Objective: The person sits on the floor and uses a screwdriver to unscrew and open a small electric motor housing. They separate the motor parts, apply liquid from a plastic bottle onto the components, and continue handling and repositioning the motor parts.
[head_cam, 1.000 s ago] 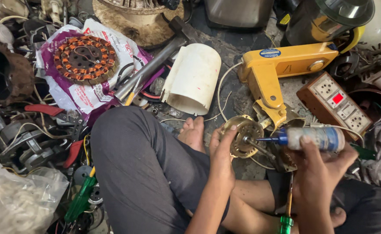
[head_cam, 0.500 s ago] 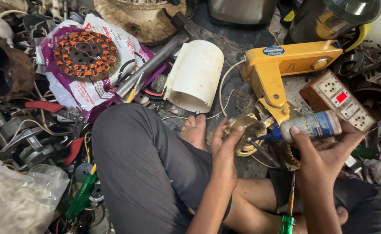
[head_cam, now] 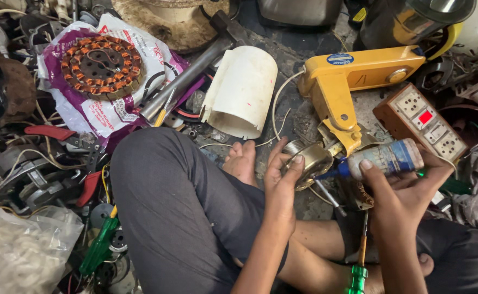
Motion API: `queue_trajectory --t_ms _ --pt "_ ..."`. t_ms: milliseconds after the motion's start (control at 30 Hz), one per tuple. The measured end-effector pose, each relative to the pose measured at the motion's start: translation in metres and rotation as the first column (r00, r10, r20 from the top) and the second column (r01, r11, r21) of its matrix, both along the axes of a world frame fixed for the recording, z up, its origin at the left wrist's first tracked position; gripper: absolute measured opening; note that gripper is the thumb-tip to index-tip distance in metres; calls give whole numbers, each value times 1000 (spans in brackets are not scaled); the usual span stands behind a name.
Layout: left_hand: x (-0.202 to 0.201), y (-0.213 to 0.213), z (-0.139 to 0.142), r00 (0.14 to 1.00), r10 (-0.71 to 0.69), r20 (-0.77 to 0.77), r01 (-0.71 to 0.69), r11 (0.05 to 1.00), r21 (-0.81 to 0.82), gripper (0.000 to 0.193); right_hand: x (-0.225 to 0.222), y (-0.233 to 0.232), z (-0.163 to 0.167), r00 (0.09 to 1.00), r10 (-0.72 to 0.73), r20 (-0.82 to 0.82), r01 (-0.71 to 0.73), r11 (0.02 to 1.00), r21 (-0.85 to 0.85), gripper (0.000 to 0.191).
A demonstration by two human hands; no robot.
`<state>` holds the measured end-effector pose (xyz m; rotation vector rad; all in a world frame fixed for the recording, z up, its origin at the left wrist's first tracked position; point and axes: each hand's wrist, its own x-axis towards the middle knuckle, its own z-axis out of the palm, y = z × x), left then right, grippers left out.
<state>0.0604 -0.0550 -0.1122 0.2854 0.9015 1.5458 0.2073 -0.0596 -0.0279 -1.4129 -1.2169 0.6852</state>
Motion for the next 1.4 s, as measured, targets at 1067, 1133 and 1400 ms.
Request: queue_trajectory --t_ms 1067,1133,1400 --pt "7 -4 1 1000 10 -15 -10 1000 6 17 34 -30 8 997 -4 -75 12 994 111 65" --pt "6 -3 1 1000 10 -13 -9 1000 17 16 30 -23 4 998 -5 -60 12 994 107 65" --pt "1 1 5 999 5 36 -4 1000 -28 16 19 0 -15 999 -3 -33 3 1000 18 63"
